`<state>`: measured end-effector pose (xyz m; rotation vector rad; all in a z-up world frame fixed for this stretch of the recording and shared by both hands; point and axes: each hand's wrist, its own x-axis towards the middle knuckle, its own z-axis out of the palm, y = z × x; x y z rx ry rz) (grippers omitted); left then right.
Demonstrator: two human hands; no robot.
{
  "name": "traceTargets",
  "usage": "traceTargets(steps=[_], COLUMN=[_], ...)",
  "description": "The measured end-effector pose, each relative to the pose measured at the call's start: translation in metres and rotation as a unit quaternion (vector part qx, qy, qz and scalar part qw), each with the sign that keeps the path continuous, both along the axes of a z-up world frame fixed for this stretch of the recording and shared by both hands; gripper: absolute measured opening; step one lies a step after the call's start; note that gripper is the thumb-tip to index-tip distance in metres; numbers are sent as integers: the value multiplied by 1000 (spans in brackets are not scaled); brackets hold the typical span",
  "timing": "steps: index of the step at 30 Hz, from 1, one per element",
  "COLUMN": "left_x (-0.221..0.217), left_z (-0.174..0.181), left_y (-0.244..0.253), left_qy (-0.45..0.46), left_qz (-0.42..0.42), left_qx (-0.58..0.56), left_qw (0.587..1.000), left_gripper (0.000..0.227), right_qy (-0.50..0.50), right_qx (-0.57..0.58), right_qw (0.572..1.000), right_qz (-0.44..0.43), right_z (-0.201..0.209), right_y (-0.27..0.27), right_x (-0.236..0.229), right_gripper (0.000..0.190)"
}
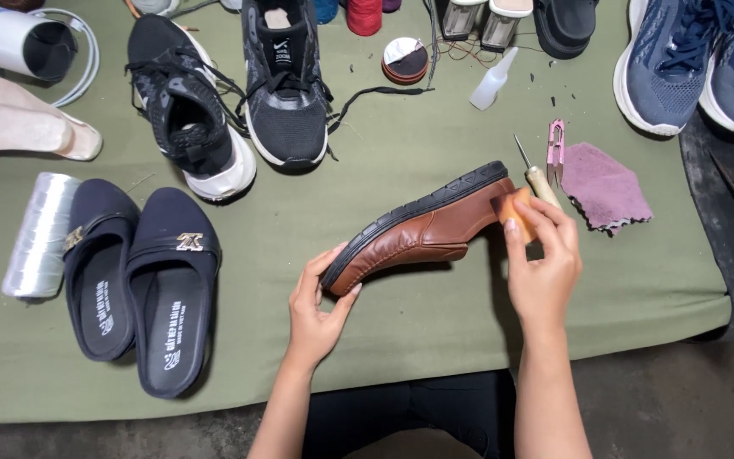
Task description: The person polishes a brown leather loafer using a sponge. They rub the sponge along the sole edge, heel, and upper surface of the shoe. Periodically, the person dips the sponge into a small container of polish to reload it before continuing to apply the product to the shoe.
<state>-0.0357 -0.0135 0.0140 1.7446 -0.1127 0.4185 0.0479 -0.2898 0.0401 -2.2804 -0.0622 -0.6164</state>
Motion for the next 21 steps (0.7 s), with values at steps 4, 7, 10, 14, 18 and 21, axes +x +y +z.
traceTargets(steps=[4,7,10,14,18,21], left_x=[2,4,2,4,3,3], left_z=[-4,-5,-6,-5,-9,-10], left_y=[0,-1,-2,-3,-2,-2], left_qy=[4,21,29,28,19,14], left_qz=[4,11,15,15,15,16], left_qx=[12,6,6,-4,-11,-8], left_qw=[1000,1000,999,999,1000,1000], left_gripper=[50,51,50,49,49,48], right_qy=[-1,57,25,80,98,90], right_qx=[8,51,48,36,139,171], right_qw=[999,995,998,987,972,981], right_qz=[37,68,21,133,165,35], right_z=[19,29,19,37,43,38], right_y=[11,14,1,4,-11,-27], right_x=[-10,-11,-4,-14,-16,-2], right_gripper=[18,20,21,23,17,25])
